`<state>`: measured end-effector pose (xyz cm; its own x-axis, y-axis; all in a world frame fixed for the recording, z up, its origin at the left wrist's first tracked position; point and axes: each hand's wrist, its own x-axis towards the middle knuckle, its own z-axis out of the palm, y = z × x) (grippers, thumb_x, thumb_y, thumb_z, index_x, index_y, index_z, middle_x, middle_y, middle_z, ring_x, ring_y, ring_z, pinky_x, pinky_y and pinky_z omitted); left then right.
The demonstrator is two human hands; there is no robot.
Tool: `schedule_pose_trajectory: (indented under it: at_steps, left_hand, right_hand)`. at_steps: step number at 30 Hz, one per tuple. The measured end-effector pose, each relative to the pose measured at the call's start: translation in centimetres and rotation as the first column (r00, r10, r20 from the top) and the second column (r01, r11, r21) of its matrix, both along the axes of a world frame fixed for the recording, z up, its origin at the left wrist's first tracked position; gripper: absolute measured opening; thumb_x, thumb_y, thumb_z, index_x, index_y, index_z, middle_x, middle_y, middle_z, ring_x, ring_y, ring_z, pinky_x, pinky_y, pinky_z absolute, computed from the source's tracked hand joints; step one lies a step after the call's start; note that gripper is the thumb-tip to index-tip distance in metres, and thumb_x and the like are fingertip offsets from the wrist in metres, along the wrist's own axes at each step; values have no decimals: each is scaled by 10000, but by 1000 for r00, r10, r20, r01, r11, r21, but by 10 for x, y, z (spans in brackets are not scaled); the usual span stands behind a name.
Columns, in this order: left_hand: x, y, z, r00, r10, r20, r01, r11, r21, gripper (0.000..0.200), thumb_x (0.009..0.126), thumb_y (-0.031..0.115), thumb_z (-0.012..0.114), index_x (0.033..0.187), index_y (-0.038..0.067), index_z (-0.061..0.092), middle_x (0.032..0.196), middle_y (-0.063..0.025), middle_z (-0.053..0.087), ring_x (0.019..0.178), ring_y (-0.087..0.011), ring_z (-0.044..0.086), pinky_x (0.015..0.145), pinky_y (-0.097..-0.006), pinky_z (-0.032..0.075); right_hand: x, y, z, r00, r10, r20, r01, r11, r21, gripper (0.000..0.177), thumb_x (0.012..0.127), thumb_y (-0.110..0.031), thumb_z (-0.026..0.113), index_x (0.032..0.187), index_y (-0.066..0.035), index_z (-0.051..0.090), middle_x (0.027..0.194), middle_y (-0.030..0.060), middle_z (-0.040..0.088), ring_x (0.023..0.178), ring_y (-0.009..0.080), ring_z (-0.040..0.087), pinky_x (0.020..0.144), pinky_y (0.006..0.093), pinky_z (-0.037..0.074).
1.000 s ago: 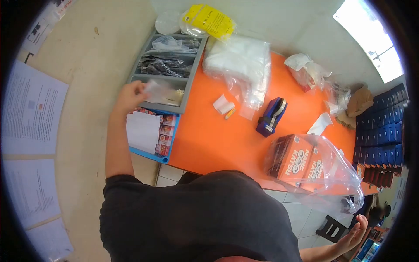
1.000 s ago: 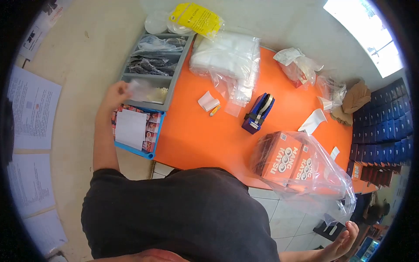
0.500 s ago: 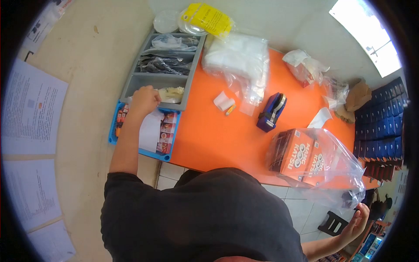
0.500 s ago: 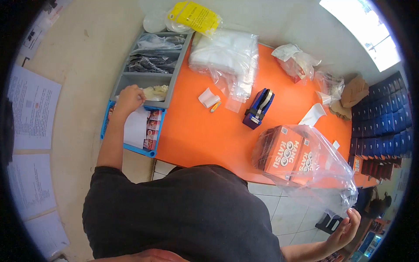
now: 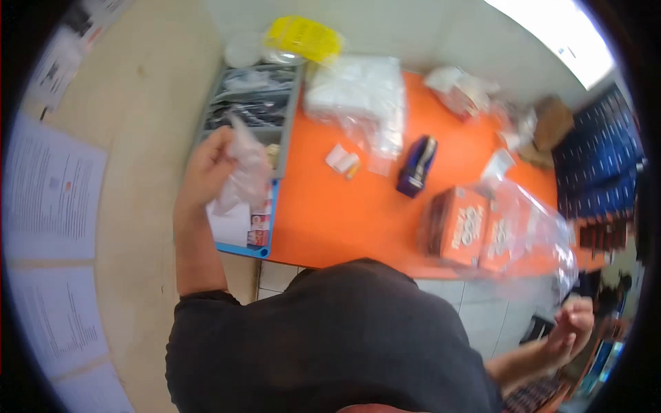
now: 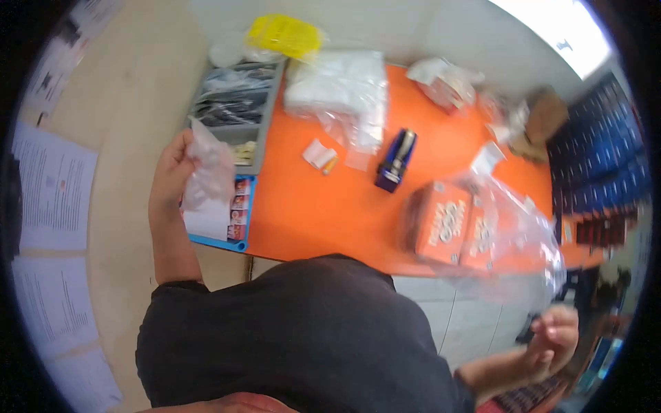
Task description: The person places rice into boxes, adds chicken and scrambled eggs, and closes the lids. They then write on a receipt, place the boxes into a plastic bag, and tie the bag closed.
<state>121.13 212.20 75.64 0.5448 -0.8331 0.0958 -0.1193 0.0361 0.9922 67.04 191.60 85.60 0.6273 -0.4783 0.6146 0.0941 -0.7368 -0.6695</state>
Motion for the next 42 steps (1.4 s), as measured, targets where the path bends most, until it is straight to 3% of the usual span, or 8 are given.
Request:
schedule_pose_trajectory:
  at_steps: [4, 11, 18, 19, 28, 33, 38, 42]
  left_hand:
    - [-135, -102, 65, 262, -674, 691, 932, 361, -1, 286, 732, 220, 680, 915, 100, 495, 880, -34, 527, 869, -204, 515, 799, -364, 390]
    - [-236, -203, 96, 699, -140, 702, 684, 419, -597, 592, 614, 88, 629, 1191, 91, 496, 1018, -107, 572, 1028, -328, 486, 942, -408, 309]
    - [-271, -241, 85, -134, -648, 750, 908, 222, 354, 246, 610, 60, 583, 856, 66, 599, 828, -101, 590, 829, -278, 560, 768, -351, 444]
    - [-271, -235, 88, -122, -616, 778, 932, 199, 304, 205, 603, 50, 581, 807, 65, 591, 785, -90, 576, 790, -278, 551, 743, -354, 442]
    - [-277, -217, 70, -2, -467, 884, 972, 208, 112, 103, 619, 47, 587, 715, 69, 555, 679, -58, 503, 718, -269, 523, 718, -364, 423]
    - [-259, -242, 130, 151, -315, 937, 848, 528, 41, 130, 563, 17, 603, 657, 48, 518, 704, -69, 496, 708, -260, 495, 646, -359, 404]
    - [-288, -244, 158, -62, -257, 965, 678, 698, 229, 182, 528, 48, 639, 653, 70, 508, 694, -55, 498, 716, -256, 506, 687, -352, 399]
    - [-317, -245, 167, -149, -256, 955, 583, 758, 294, 178, 536, 88, 652, 660, 83, 523, 660, -53, 484, 696, -251, 513, 678, -352, 399]
  right_hand:
    - [114, 34, -5, 946, 10, -323, 69, 971, 230, 832, 651, -250, 745, 1316, 25, 329, 1243, 134, 456, 770, 124, 516, 629, 235, 437]
    - [40, -13, 43, 935, -322, 147, 305, 944, 125, 385, 756, -119, 635, 1108, -33, 506, 1089, 125, 526, 880, 215, 569, 745, 321, 478]
    - [12, -112, -41, 726, 80, -683, 214, 918, 335, 359, 795, -243, 570, 1107, -67, 582, 1152, 92, 571, 1058, 215, 529, 915, 355, 421]
    - [43, -82, -65, 328, 95, -940, 125, 982, 142, 510, 771, -292, 577, 1222, -63, 512, 1304, 120, 474, 1130, 250, 504, 904, 357, 437]
    - [29, -55, -183, -23, 308, -951, 284, 914, 290, 489, 778, -233, 531, 1252, -114, 514, 1209, 134, 555, 1084, 270, 549, 869, 403, 461]
    - [-44, -110, -33, -543, -691, -476, -358, 704, -613, 183, 814, -273, 565, 808, -144, 696, 771, 71, 663, 778, 214, 627, 777, 554, 399]
    - [-52, -116, 118, -87, -727, -681, 47, 680, -732, 220, 710, -258, 696, 702, -50, 626, 740, 106, 613, 699, 295, 588, 646, 343, 448]
    - [-46, -139, 36, 652, -66, -756, -389, 827, -407, 441, 676, -182, 734, 1090, -147, 588, 1059, 75, 619, 1078, 230, 530, 949, 414, 373]
